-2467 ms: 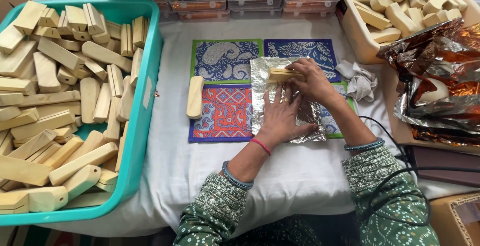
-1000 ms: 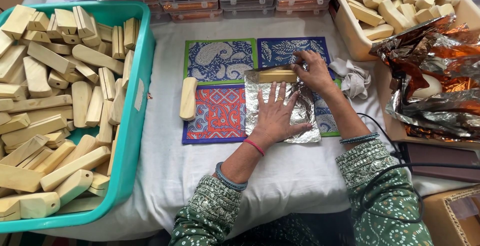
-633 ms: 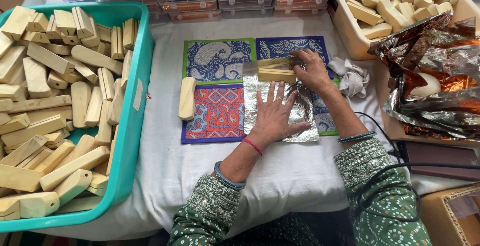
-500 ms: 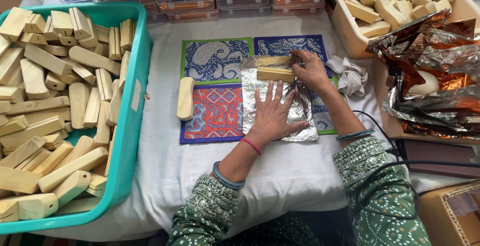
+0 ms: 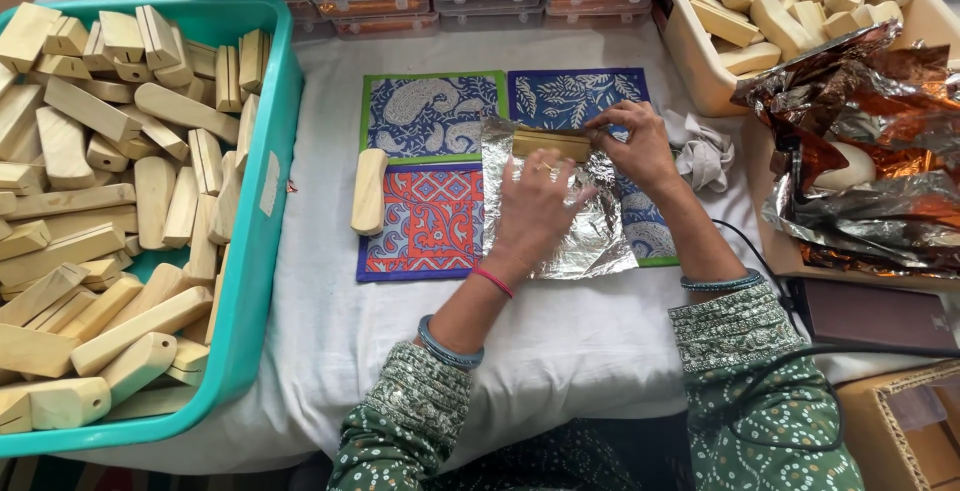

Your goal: The person wipes a wooden block with a white cloth, then wraps it in copper-colored foil. They repeat the process with a second block, wrapping it in orange foil. Finally, they place the wrapped blocks into a clear plastic container.

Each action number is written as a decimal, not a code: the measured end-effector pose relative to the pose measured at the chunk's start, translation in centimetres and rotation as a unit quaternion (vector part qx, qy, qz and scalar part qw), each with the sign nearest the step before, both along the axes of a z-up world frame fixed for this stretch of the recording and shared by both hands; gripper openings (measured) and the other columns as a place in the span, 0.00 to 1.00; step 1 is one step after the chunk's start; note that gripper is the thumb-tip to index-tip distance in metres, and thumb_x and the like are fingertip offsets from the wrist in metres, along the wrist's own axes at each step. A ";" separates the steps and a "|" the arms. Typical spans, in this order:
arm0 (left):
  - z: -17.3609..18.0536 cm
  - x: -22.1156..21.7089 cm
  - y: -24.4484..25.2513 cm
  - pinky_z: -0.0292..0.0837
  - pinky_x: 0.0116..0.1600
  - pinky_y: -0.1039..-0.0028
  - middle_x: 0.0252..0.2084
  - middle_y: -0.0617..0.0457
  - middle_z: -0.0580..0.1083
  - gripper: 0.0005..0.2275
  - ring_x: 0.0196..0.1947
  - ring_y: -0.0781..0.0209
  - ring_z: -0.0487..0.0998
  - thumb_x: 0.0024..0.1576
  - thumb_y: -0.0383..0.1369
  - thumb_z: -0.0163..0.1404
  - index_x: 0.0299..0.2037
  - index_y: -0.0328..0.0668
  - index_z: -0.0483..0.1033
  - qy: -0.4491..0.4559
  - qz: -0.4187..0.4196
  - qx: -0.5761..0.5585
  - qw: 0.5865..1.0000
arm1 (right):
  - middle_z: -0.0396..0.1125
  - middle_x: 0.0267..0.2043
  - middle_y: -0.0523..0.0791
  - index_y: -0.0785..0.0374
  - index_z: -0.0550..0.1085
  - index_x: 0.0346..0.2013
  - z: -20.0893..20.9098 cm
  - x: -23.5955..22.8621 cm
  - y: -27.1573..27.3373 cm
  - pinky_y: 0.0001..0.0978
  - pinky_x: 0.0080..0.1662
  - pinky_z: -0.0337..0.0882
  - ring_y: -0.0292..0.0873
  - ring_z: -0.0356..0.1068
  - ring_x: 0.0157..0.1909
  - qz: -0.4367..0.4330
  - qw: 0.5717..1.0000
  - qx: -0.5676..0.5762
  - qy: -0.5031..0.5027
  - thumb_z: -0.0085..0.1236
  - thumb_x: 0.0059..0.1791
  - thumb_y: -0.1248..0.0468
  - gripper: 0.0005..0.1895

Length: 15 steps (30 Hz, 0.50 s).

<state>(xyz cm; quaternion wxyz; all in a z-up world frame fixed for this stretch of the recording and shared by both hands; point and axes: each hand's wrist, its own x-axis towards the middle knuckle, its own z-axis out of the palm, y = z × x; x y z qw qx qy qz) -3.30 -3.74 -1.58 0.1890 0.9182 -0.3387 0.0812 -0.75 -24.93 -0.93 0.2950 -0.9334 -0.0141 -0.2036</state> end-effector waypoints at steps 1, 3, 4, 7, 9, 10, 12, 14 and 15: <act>-0.5 0.9 0.3 0.45 0.75 0.43 0.68 0.45 0.65 0.29 0.73 0.50 0.58 0.62 0.56 0.44 0.65 0.44 0.68 0.000 -0.001 0.001 1.000 | 0.74 0.43 0.42 0.53 0.84 0.41 -0.3 0.0 -0.1 0.39 0.52 0.70 0.43 0.66 0.51 -0.001 1.000 0.001 0.000 0.69 0.47 0.61 0.08; -1.2 2.8 0.9 0.59 0.69 0.51 0.61 0.50 0.73 0.18 0.64 0.54 0.69 0.60 0.39 0.57 0.58 0.43 0.75 -0.083 0.064 -0.060 0.993 | 0.74 0.43 0.40 0.53 0.84 0.40 -0.7 0.1 -0.4 0.38 0.51 0.70 0.42 0.65 0.51 -0.001 1.000 -0.011 0.002 0.69 0.47 0.60 0.07; -1.4 3.4 1.2 0.59 0.69 0.51 0.61 0.50 0.73 0.18 0.64 0.54 0.69 0.60 0.39 0.57 0.58 0.43 0.75 -0.085 0.063 -0.059 0.993 | 0.74 0.43 0.40 0.53 0.84 0.40 -0.4 0.1 -0.2 0.38 0.51 0.70 0.42 0.65 0.51 -0.002 1.000 -0.010 -0.001 0.69 0.47 0.60 0.07; -1.3 4.7 1.6 0.60 0.69 0.54 0.61 0.51 0.72 0.22 0.62 0.55 0.68 0.56 0.39 0.60 0.59 0.42 0.75 -0.060 0.066 -0.066 0.994 | 0.74 0.41 0.39 0.52 0.84 0.39 0.1 0.2 0.2 0.37 0.49 0.71 0.41 0.65 0.49 -0.021 0.999 -0.003 0.033 0.68 0.48 0.60 0.06; -0.4 4.5 1.6 0.61 0.65 0.57 0.60 0.51 0.71 0.25 0.61 0.55 0.69 0.53 0.39 0.62 0.60 0.42 0.74 -0.075 0.064 -0.084 0.992 | 0.73 0.40 0.39 0.52 0.84 0.39 0.0 0.2 0.2 0.37 0.47 0.71 0.41 0.65 0.48 -0.027 0.998 -0.005 0.049 0.68 0.49 0.59 0.06; -0.4 4.6 1.5 0.61 0.65 0.57 0.60 0.51 0.71 0.25 0.61 0.55 0.69 0.53 0.39 0.62 0.60 0.42 0.74 -0.074 0.062 -0.083 0.992 | 0.73 0.40 0.39 0.52 0.84 0.39 -0.3 0.3 0.0 0.37 0.47 0.71 0.41 0.65 0.48 -0.029 0.998 -0.004 0.050 0.68 0.49 0.59 0.06; -0.5 4.9 1.6 0.63 0.60 0.59 0.59 0.52 0.71 0.26 0.58 0.56 0.69 0.53 0.39 0.62 0.61 0.40 0.73 -0.047 0.064 -0.072 0.994 | 0.74 0.40 0.39 0.52 0.84 0.39 -0.8 0.5 -0.3 0.38 0.49 0.71 0.40 0.66 0.47 -0.019 0.999 -0.017 0.029 0.68 0.48 0.59 0.05; -0.7 5.0 1.6 0.63 0.59 0.60 0.58 0.51 0.71 0.26 0.57 0.56 0.69 0.52 0.39 0.63 0.61 0.41 0.74 -0.053 0.063 -0.072 0.994 | 0.74 0.40 0.39 0.53 0.84 0.38 -1.0 0.6 -0.5 0.38 0.49 0.71 0.40 0.67 0.47 -0.014 0.999 -0.015 0.024 0.68 0.48 0.59 0.06; -0.8 5.0 1.7 0.63 0.59 0.60 0.56 0.51 0.71 0.26 0.56 0.56 0.69 0.51 0.39 0.64 0.61 0.41 0.74 -0.060 0.063 -0.073 0.994 | 0.74 0.40 0.39 0.53 0.84 0.38 -1.1 0.6 -0.5 0.38 0.49 0.72 0.40 0.67 0.47 -0.009 1.000 -0.015 0.018 0.68 0.48 0.60 0.06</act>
